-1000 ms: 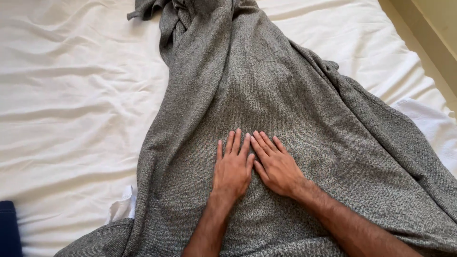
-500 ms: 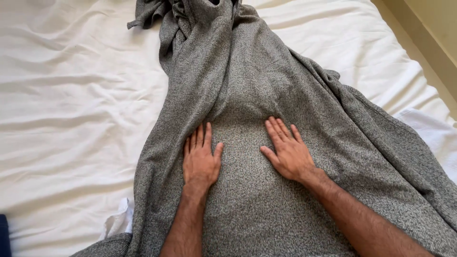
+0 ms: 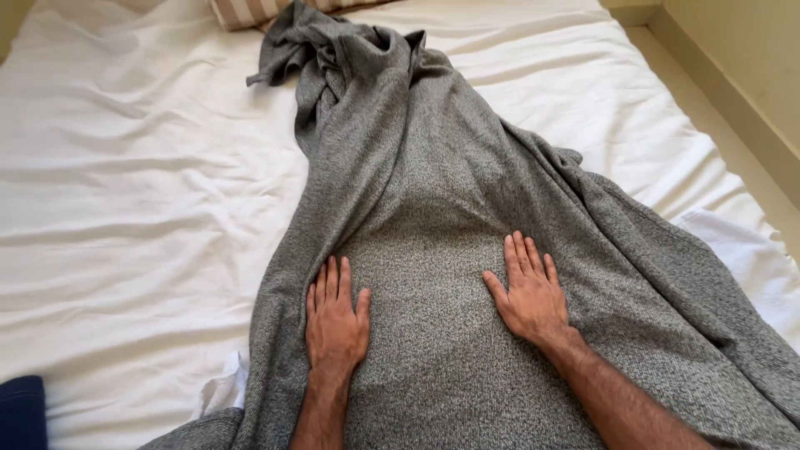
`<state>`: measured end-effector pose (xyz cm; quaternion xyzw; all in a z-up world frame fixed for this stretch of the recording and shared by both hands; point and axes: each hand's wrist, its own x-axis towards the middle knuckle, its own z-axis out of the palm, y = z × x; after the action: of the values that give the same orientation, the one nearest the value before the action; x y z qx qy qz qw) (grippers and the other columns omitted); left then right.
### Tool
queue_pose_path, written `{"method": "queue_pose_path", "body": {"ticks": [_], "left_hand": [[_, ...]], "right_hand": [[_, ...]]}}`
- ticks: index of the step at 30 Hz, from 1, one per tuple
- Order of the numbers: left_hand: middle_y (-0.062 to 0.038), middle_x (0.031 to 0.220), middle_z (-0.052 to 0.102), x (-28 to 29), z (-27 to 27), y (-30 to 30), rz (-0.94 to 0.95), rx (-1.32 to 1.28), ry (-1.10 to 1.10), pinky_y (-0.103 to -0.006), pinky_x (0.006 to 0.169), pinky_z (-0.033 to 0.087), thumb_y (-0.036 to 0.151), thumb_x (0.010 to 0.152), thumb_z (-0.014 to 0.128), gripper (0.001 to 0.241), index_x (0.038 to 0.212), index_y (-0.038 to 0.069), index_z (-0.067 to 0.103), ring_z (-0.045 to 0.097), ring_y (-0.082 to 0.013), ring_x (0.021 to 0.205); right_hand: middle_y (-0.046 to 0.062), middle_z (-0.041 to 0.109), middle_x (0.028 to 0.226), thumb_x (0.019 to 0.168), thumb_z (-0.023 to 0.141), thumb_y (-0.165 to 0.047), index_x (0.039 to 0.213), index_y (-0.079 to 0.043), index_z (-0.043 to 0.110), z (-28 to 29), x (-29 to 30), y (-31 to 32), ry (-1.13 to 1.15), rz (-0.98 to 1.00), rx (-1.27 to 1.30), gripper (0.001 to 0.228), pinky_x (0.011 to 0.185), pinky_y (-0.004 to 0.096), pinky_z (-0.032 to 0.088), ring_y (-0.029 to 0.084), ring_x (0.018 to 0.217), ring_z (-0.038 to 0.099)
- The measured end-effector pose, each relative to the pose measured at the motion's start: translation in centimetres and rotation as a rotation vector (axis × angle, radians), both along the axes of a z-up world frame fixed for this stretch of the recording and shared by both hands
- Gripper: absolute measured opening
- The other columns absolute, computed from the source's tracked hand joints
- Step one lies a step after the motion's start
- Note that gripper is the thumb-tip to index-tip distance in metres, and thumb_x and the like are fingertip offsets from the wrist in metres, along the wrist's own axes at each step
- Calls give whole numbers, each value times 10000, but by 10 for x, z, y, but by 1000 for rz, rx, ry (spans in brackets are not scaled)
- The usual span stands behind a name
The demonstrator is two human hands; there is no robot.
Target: The person folds a gray blanket on a bed. They smooth the fabric, fold it in half lengthwise, then fold it again into a compact rectangular shape.
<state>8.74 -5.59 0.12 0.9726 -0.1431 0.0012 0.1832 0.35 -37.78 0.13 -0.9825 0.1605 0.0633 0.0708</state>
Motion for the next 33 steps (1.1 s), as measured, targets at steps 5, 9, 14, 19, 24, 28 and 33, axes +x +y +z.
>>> {"method": "queue_pose_path", "body": {"ticks": [5, 9, 14, 19, 24, 28, 33], "left_hand": [[-79, 1704, 170, -14, -5, 9, 21, 69, 23, -443, 1264, 97, 519, 1043, 309, 702, 1634, 162, 182, 150, -246, 1560], [-76, 1711, 127, -23, -13, 15, 35, 133, 57, -441, 1262, 68, 540, 1045, 271, 710, 1638, 169, 146, 111, -235, 1561], [-64, 1711, 99, -35, -8, 16, 48, 160, 69, -426, 1267, 42, 545, 1044, 243, 713, 1633, 161, 125, 74, -228, 1571], [-58, 1711, 79, -47, -7, 18, 64, 193, 86, -422, 1267, 35, 547, 1042, 221, 716, 1635, 160, 108, 54, -226, 1572], [-81, 1712, 79, -58, -9, 20, 76, 224, 101, -435, 1261, 38, 552, 1049, 222, 723, 1631, 138, 105, 58, -240, 1567], [-74, 1710, 93, -70, -1, 19, 96, 249, 102, -437, 1266, 43, 552, 1046, 226, 729, 1629, 131, 107, 65, -239, 1572], [-75, 1704, 118, -82, 4, 18, 126, 239, 118, -459, 1268, 43, 566, 1044, 215, 737, 1629, 128, 117, 68, -245, 1573]], "right_hand": [[79, 15, 1730, 1016, 241, -645, 1638, -89, 26, 0, -11, 0, 22, -15, -8, 862, 1269, 452, -14, 221, 1589, -19], [99, -44, 1728, 1018, 198, -657, 1637, -86, -32, 3, -20, 0, 118, -11, -7, 872, 1270, 467, -35, 242, 1587, -67], [110, -83, 1729, 1018, 182, -675, 1637, -81, -62, 8, -33, 4, 183, -15, -21, 892, 1273, 476, -45, 253, 1590, -104], [120, -119, 1729, 1017, 174, -689, 1636, -77, -95, 2, -42, 3, 234, -9, -37, 910, 1271, 484, -57, 264, 1587, -138], [103, -139, 1735, 1005, 169, -716, 1643, -103, -115, 7, -50, 8, 299, -22, -27, 929, 1282, 483, -60, 267, 1591, -159], [105, -157, 1736, 1006, 165, -722, 1645, -108, -131, 17, -57, 13, 334, -26, -18, 934, 1285, 483, -63, 272, 1592, -171], [123, -177, 1735, 1011, 160, -723, 1642, -93, -144, 15, -69, 15, 370, -11, -31, 942, 1285, 485, -72, 289, 1589, -192]]}}
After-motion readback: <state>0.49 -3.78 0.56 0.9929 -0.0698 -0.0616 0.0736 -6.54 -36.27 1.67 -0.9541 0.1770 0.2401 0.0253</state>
